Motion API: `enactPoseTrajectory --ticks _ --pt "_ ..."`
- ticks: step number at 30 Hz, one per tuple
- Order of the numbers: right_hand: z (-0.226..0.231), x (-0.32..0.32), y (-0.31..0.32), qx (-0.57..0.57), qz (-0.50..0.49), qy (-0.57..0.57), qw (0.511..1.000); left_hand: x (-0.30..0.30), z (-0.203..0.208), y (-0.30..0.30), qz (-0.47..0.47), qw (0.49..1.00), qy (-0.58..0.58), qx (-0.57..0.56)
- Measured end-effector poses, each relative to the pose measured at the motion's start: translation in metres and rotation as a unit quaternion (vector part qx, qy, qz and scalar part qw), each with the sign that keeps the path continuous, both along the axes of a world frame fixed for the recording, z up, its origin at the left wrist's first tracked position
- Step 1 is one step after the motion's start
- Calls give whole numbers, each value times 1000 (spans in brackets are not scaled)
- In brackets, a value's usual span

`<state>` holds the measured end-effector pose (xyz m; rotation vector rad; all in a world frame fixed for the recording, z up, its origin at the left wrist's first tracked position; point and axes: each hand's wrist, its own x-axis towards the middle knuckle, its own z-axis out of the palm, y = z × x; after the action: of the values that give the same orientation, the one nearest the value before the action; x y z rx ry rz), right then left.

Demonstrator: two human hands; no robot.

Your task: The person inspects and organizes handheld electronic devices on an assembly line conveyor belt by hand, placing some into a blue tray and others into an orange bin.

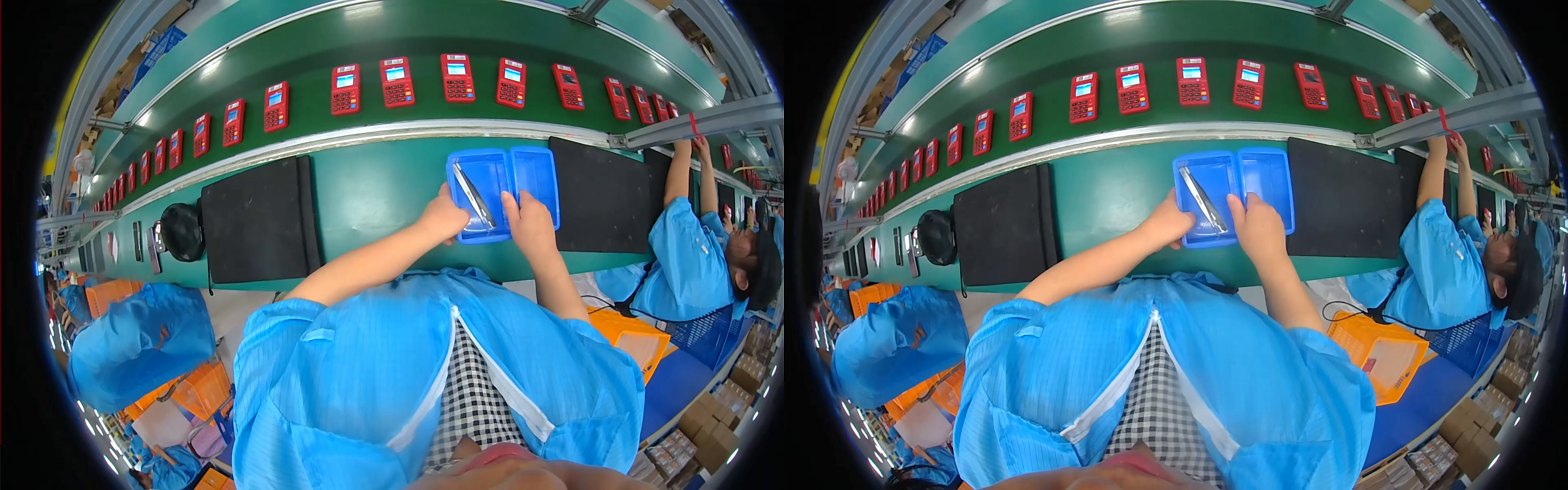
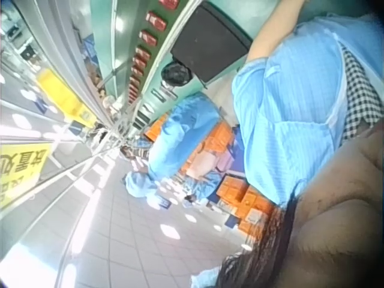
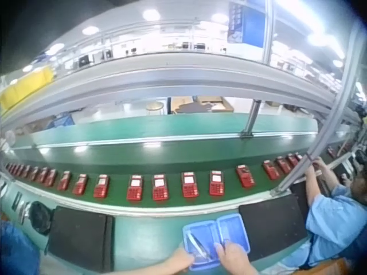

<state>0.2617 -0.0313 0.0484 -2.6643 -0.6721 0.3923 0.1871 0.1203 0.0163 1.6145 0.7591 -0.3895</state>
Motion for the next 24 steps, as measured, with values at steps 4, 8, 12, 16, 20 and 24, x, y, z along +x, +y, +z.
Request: enactPoseTrajectory --ticks 4,8,12,16,20,24 --pt "-8 -7 -9 101 -42 -39 993 -7 -5 6 -14 1000 -7 -1" --pt "-17 -13 -8 -44 -61 -45 996 -20 -9 22 16 999 -26 30" --pt "-27 -19 -3 -24 -15 -20 999 -27 6 39 6 999 -26 34" --pt "-21 -14 -9 179 -64 -70 979 -34 21 51 24 998 -37 -48" --pt "9 -8 -24 345 -171 190 903 -23 48 36 21 991 -14 -129" --pt "23 9 -35 389 -191 274 858 1 64 -1 -34 983 -48 -175"
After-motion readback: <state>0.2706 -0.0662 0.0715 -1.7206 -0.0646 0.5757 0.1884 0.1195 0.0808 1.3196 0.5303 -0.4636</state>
